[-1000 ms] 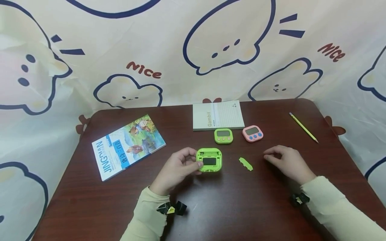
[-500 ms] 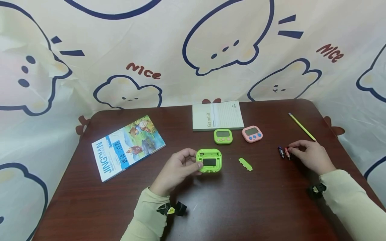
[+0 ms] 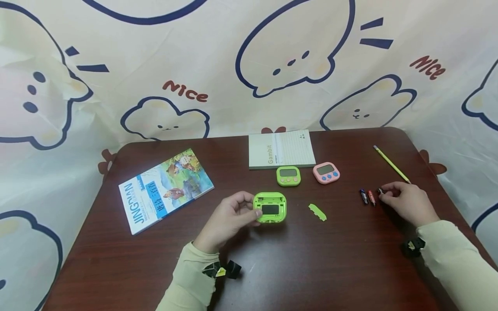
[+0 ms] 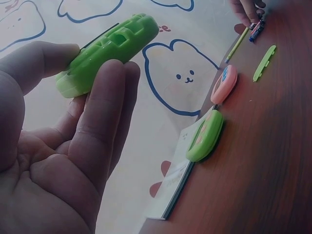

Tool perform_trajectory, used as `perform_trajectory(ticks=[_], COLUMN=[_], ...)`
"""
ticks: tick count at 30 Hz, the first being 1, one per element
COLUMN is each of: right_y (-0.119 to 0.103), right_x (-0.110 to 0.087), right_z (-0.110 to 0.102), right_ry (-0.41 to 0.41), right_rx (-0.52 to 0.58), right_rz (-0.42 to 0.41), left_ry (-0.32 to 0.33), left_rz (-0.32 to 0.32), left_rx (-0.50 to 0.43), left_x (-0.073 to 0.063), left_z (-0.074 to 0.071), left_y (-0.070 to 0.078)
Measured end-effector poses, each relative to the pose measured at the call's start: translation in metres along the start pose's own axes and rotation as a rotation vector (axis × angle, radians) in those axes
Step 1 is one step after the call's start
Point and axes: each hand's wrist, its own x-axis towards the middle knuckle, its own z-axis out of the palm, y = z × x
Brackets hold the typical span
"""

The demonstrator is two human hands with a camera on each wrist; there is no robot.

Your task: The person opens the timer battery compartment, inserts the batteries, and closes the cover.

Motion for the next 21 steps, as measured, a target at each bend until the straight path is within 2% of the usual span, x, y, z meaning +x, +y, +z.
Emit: perform_trajectory(ticks=[4,12,21], right_y=[-0.011,-0.051,-0.107], right_x=[-0.004,-0.019,-0.035], right_z=[0.0,0.002,0.011], right_ry=[0.056,0.193,0.251], right_rx=[0.016,0.1,0.24], right_rz=[-0.039,-0.168,-0.363], left_ry=[-0.001,-0.031,-0.021], left_rz=[0.005,0.003,-0.007], left_rx=[-0.009,-0.045,-0.112], left_x=[0.0,0.002,0.005], left_z=[0.001,0.009,0.02], left_y=[-0.001,-0.004,-0.008])
